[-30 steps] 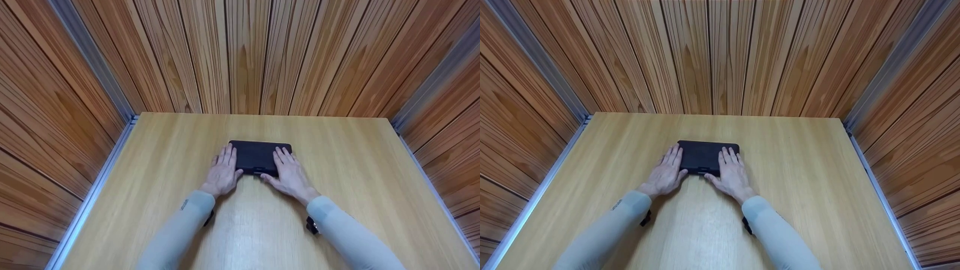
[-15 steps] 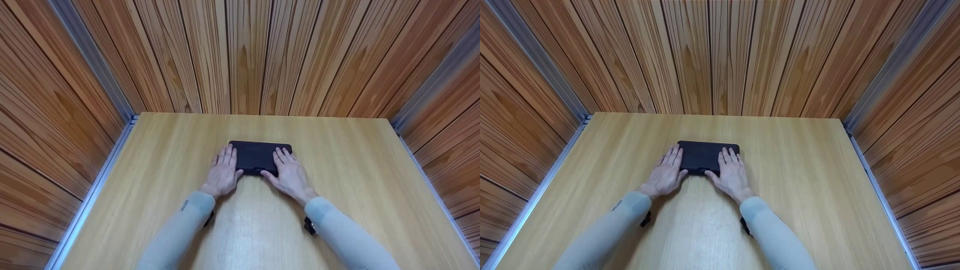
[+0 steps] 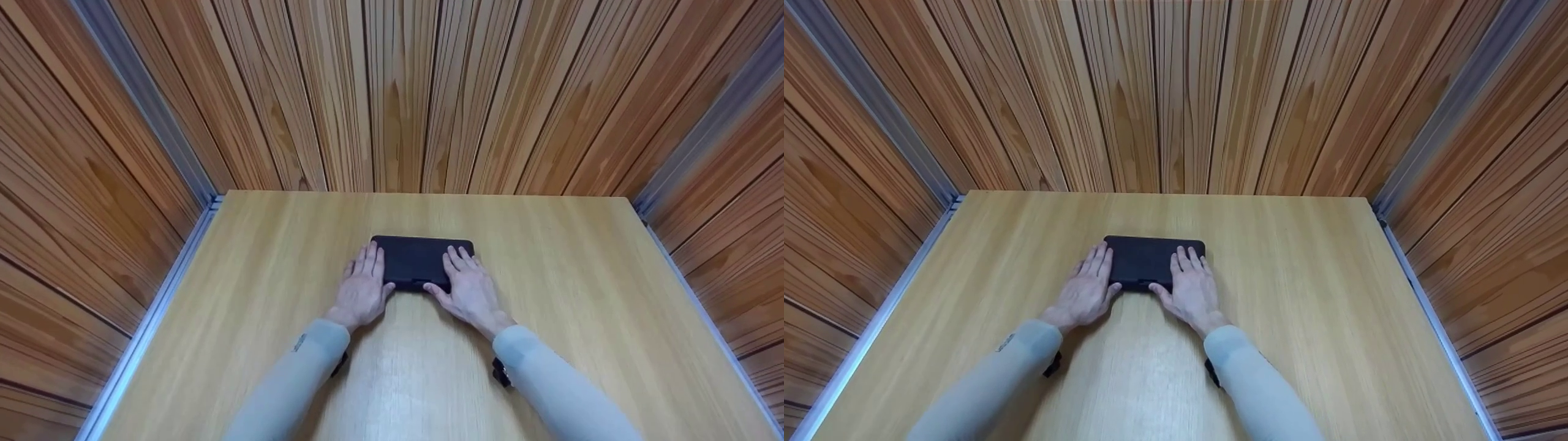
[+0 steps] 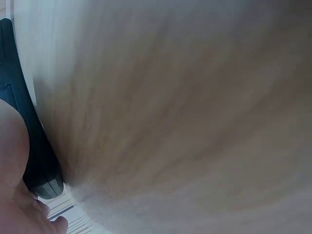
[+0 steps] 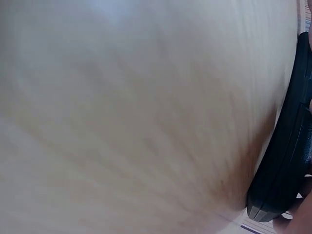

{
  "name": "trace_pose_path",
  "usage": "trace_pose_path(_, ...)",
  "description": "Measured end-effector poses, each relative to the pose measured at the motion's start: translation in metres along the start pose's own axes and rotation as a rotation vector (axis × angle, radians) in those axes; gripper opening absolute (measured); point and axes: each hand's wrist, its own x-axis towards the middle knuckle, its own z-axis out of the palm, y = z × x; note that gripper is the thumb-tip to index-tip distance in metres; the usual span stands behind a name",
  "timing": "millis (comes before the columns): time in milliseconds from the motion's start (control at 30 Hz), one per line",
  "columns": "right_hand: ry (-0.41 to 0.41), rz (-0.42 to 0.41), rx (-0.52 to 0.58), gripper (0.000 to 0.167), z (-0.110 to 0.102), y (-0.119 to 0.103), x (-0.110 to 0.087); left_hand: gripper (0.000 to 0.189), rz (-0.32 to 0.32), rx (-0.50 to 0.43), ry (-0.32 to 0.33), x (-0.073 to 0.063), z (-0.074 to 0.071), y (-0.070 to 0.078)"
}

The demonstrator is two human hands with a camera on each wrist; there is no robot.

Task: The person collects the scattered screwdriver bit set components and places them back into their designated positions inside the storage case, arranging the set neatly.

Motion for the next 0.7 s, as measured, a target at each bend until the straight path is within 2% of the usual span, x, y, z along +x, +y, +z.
trace_pose_path(200,0.003,0.015,-0.01,0.086,0.002,-0.005,-0.008,0.078,-0.009,0.017,-0.055,-0.007,-0.001,0.006)
trace_pose_path(367,0.008,0.048,-0.021,0.085,-0.004,-0.01,-0.004,0.077,-0.005,0.013,-0.031,-0.001,-0.006,0.008)
trace_pose_path(567,-0.049,0.045,-0.047,0.086,-0.009,-0.013,0.003,0.078,-0.017,0.0,-0.037,0.0,-0.007,0.005)
trace_pose_path(700,-0.088,0.039,-0.009,0.087,-0.008,-0.011,0.001,0.078,-0.02,-0.03,-0.051,-0.005,-0.002,0.001)
